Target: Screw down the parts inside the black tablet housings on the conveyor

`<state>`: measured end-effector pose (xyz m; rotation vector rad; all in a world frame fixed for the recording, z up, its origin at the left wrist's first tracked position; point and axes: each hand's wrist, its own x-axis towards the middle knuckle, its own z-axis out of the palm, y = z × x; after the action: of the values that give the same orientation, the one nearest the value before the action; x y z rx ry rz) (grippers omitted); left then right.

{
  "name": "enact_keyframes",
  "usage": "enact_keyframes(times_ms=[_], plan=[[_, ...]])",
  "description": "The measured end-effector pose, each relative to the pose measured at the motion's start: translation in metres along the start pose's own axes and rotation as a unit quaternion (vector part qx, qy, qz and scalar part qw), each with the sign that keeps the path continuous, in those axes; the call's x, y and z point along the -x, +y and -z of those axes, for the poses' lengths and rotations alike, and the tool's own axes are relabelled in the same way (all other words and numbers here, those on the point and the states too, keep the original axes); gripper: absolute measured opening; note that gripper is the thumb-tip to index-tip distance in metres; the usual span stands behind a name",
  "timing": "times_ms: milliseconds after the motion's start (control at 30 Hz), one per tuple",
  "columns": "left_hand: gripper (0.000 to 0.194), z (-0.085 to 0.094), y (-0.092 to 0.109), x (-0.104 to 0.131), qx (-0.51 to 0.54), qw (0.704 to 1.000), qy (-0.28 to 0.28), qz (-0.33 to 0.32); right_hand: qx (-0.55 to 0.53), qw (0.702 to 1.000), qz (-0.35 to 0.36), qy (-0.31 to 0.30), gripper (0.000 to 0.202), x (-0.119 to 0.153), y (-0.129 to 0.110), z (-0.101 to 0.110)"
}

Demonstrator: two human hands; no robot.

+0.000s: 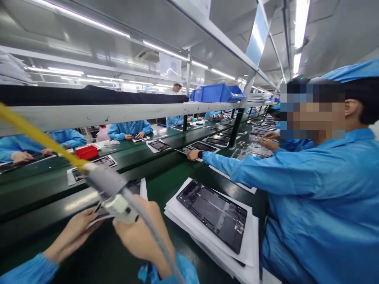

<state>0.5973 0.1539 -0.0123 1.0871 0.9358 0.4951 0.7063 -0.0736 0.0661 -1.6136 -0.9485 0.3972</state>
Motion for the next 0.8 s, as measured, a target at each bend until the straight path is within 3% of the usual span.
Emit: enact_keyframes(times_ms=[67, 167, 233, 300, 400, 433, 467, 533, 600, 633, 700, 800], plan=[[0.046, 0.045, -0.023, 0.027, -0.022, 0.999, -0.038, 0.001, -0.023, 0.999, -0.006, 0.03, 0.019, 0.003, 0.003, 0.013], [0.054, 0.11, -0.058, 0.086, -0.052, 0.997, -0.056, -0.012, -0.035, 0.995, -0.004, 0.093, 0.025, 0.007, 0.005, 0.026], [0.056, 0.136, -0.068, 0.13, -0.088, 0.993, -0.078, 0.021, -0.04, 0.993, -0.011, 0.11, 0.031, 0.009, 0.007, 0.027], [0.057, 0.15, -0.065, 0.166, -0.128, 0.978, -0.148, 0.075, -0.051, 0.991, -0.018, 0.12, 0.037, 0.009, 0.007, 0.021], [0.048, 0.163, -0.057, 0.192, -0.228, 0.928, -0.277, 0.104, -0.036, 0.991, 0.003, 0.128, 0.042, 0.01, 0.005, -0.002], [0.043, 0.166, -0.057, 0.196, -0.295, 0.906, -0.293, 0.084, -0.029, 0.993, -0.004, 0.117, 0.042, 0.01, 0.004, -0.012], [0.039, 0.169, -0.06, 0.2, -0.388, 0.878, -0.278, 0.042, -0.027, 0.994, -0.013, 0.102, 0.042, 0.011, 0.002, -0.023], [0.032, 0.167, -0.073, 0.208, -0.579, 0.798, -0.146, -0.083, -0.055, 0.996, -0.033, 0.063, 0.038, 0.015, 0.001, -0.047], [0.026, 0.155, -0.091, 0.213, -0.681, 0.705, -0.034, -0.195, -0.117, 0.992, -0.037, 0.011, 0.032, 0.022, 0.001, -0.07], [0.023, 0.147, -0.101, 0.213, -0.696, 0.676, -0.014, -0.242, -0.149, 0.988, -0.032, -0.019, 0.03, 0.026, 0.003, -0.081], [0.019, 0.133, -0.12, 0.21, -0.685, 0.654, -0.026, -0.321, -0.195, 0.978, -0.016, -0.076, 0.029, 0.035, 0.008, -0.103], [0.018, 0.12, -0.142, 0.197, -0.648, 0.653, -0.045, -0.389, -0.225, 0.966, 0.009, -0.124, 0.024, 0.051, 0.017, -0.131]])
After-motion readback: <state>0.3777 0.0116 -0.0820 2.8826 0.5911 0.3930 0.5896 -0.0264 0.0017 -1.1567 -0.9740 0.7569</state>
